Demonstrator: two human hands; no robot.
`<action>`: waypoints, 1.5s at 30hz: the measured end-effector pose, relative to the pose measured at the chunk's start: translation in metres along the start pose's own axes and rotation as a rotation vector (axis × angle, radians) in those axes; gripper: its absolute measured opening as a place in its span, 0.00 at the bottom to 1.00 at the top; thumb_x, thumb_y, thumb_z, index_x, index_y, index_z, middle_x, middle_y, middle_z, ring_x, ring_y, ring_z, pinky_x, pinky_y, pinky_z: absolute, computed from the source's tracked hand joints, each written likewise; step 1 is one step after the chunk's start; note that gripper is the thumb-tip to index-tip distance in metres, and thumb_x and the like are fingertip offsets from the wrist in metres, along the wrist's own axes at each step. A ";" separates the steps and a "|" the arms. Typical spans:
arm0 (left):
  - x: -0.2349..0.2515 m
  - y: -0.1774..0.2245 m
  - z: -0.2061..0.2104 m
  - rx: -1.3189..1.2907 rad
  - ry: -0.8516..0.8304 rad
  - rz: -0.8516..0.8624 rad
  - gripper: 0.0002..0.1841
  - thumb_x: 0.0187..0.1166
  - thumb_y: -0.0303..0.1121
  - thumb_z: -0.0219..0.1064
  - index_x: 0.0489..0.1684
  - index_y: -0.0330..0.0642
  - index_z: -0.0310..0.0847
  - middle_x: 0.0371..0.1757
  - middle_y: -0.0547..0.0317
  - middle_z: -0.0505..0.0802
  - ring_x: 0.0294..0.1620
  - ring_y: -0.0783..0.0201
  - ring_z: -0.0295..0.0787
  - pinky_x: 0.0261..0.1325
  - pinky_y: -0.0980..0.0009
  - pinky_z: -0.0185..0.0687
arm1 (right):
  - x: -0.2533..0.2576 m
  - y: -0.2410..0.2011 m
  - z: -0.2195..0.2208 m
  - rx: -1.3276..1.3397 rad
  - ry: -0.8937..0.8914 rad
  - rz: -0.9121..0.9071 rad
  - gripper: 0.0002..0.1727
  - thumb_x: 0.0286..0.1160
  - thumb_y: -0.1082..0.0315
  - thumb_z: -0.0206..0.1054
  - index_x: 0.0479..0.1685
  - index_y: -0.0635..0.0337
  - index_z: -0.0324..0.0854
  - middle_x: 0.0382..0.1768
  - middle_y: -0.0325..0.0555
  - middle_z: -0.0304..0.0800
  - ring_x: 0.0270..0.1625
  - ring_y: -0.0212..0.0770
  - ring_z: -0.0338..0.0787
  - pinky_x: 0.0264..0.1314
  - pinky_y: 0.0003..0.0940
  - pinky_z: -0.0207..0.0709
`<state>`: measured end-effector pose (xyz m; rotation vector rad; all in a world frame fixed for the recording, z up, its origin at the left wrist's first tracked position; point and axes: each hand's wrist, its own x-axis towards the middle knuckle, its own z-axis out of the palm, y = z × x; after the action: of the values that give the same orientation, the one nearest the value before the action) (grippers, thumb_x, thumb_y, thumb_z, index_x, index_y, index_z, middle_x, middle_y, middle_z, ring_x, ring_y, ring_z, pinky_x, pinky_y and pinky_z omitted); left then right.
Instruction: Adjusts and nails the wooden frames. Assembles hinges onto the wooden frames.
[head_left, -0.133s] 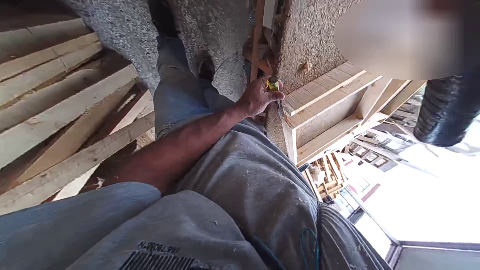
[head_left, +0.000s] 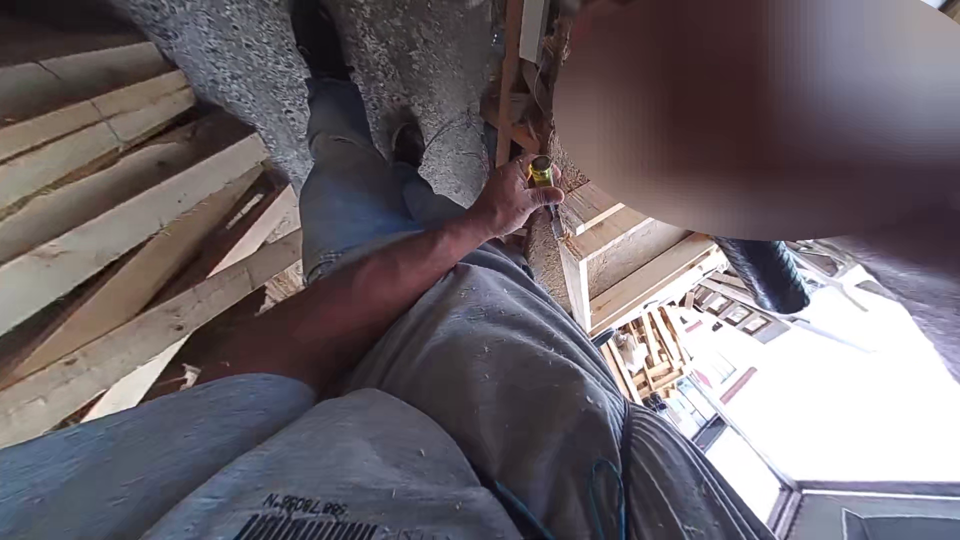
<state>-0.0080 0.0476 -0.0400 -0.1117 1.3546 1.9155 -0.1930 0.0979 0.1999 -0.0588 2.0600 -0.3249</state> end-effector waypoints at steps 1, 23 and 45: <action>-0.002 -0.001 0.002 0.032 -0.001 -0.009 0.23 0.71 0.45 0.80 0.59 0.42 0.86 0.51 0.61 0.95 0.54 0.73 0.91 0.67 0.65 0.86 | 0.000 0.013 0.014 -0.105 -0.192 0.145 0.22 0.93 0.47 0.51 0.32 0.48 0.76 0.16 0.33 0.72 0.14 0.31 0.74 0.13 0.31 0.69; -0.030 0.002 0.011 0.039 0.098 0.235 0.25 0.70 0.44 0.81 0.58 0.35 0.85 0.57 0.57 0.92 0.59 0.74 0.88 0.68 0.73 0.83 | -0.059 0.041 0.030 -0.162 -0.132 0.052 0.19 0.91 0.45 0.52 0.35 0.45 0.73 0.14 0.29 0.66 0.13 0.28 0.69 0.13 0.29 0.60; -0.030 0.005 0.007 0.081 0.046 0.081 0.22 0.69 0.34 0.81 0.60 0.40 0.84 0.52 0.61 0.94 0.50 0.75 0.92 0.61 0.71 0.88 | -0.070 0.045 0.032 -0.029 0.019 0.094 0.18 0.92 0.46 0.51 0.38 0.46 0.74 0.18 0.29 0.69 0.16 0.27 0.71 0.16 0.28 0.65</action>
<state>0.0123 0.0367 -0.0192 -0.0616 1.4864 1.9321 -0.1272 0.1471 0.2334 0.0234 2.0792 -0.2381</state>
